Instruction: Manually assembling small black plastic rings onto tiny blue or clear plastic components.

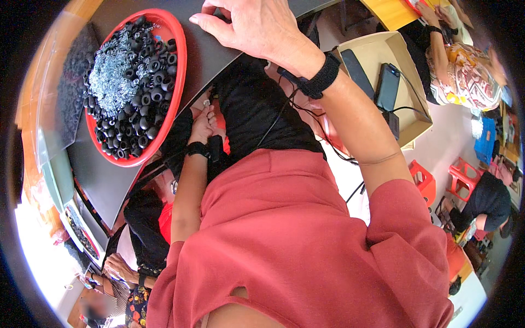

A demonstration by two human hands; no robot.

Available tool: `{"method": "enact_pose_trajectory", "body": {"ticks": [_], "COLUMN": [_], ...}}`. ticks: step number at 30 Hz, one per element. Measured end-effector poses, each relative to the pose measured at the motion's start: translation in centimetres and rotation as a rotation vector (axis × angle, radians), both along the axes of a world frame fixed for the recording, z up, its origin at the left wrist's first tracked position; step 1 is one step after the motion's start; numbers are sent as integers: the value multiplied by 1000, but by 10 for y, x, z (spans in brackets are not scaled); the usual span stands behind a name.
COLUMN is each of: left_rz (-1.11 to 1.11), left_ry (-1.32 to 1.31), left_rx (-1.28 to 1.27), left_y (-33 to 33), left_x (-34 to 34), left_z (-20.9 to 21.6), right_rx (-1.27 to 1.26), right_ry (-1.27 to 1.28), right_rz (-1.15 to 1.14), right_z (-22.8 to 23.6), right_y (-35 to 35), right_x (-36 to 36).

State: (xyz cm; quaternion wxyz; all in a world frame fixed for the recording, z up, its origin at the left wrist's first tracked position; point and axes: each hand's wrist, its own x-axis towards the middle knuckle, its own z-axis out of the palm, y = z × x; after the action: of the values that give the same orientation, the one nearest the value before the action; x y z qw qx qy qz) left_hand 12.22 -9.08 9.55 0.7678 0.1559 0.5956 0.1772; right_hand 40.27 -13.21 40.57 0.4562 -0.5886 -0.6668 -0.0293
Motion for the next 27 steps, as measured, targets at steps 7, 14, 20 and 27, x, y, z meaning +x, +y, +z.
{"method": "enact_pose_trajectory", "body": {"ticks": [7,14,20,27], "left_rz": [5,25,26,68], "left_ry": [18,43,-60,-54], "left_rx": [19,21,63,91], "left_y": [-1,-3,-6,-6], "left_x": [0,-1,-1,-5], "left_z": [5,11,12,0], "right_rx": [12,15,-10,-34], "right_ry": [-21,2,6,33], "right_rz": [-3,2,-3,2], "right_z": [0,1,3,6], "right_y": [0,0,1,1], "right_x": [0,-1,-1,-3]}}
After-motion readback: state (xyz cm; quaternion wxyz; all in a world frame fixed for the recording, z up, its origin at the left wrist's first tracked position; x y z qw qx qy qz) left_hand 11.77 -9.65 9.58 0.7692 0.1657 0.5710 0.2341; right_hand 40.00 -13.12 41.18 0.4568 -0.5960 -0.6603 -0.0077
